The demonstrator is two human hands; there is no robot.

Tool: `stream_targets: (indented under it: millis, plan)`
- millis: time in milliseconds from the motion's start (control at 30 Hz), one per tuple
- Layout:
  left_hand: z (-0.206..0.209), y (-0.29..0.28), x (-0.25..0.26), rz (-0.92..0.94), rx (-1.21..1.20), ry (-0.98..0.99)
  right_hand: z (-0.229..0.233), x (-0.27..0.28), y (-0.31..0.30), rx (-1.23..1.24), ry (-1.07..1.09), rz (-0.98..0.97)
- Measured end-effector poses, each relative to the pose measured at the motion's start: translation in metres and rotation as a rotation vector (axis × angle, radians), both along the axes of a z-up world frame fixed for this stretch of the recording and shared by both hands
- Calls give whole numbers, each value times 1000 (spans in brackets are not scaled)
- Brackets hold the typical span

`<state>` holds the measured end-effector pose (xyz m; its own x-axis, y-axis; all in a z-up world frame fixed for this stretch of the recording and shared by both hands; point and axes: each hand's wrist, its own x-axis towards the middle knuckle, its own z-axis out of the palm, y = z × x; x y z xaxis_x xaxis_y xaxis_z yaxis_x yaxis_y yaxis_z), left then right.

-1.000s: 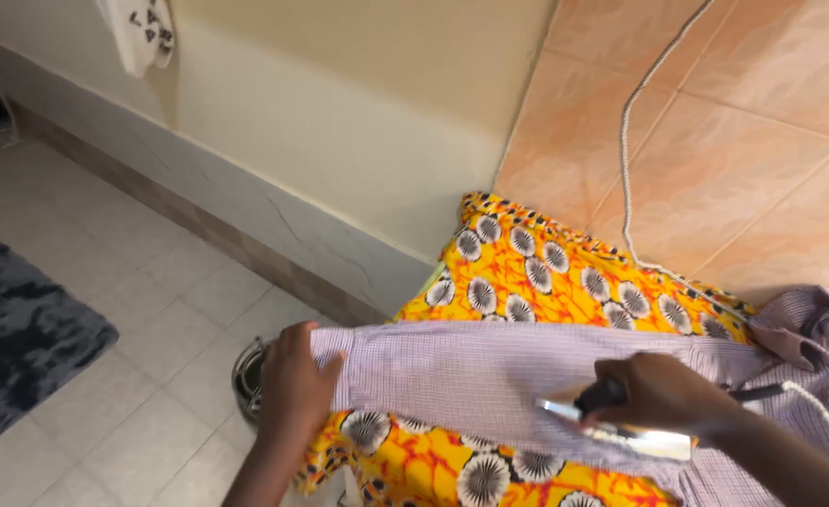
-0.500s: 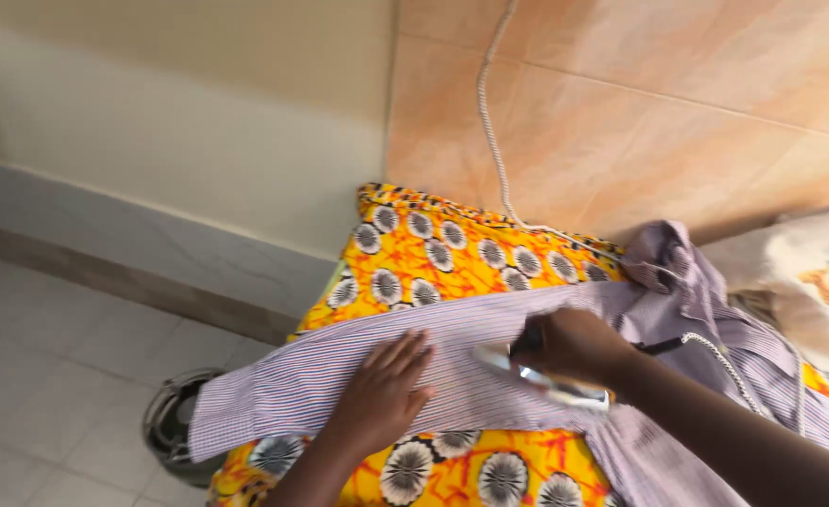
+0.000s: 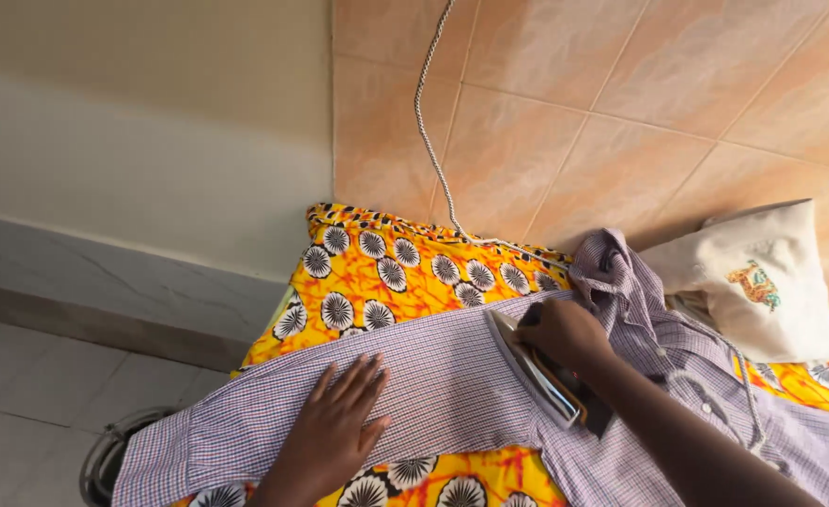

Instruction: The recorder is ironing a long-sleeved shirt on a flat surface.

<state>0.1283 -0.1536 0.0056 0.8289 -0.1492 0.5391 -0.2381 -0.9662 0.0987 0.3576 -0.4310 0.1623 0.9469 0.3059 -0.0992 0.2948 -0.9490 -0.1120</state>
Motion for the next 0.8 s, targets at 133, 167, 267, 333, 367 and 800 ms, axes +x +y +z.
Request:
stream_targets:
  millis: [133, 167, 267, 333, 367, 800]
  plan:
    - [10, 1, -12, -1, -79, 185, -6, -20, 16, 27, 229, 291]
    - [11, 0, -9, 3, -105, 218, -6, -22, 20, -34, 250, 423]
    - [16, 3, -2, -4, -124, 195, -12, -24, 30, 66, 115, 239]
    - [13, 1, -4, -14, -156, 214, -26, 13, 27, 8, 18, 141]
    - [11, 3, -6, -26, -183, 229, -35, 31, 30, -43, -85, 41]
    - [49, 89, 2, 353, -450, 191, -4, -23, 98, -5, 64, 402]
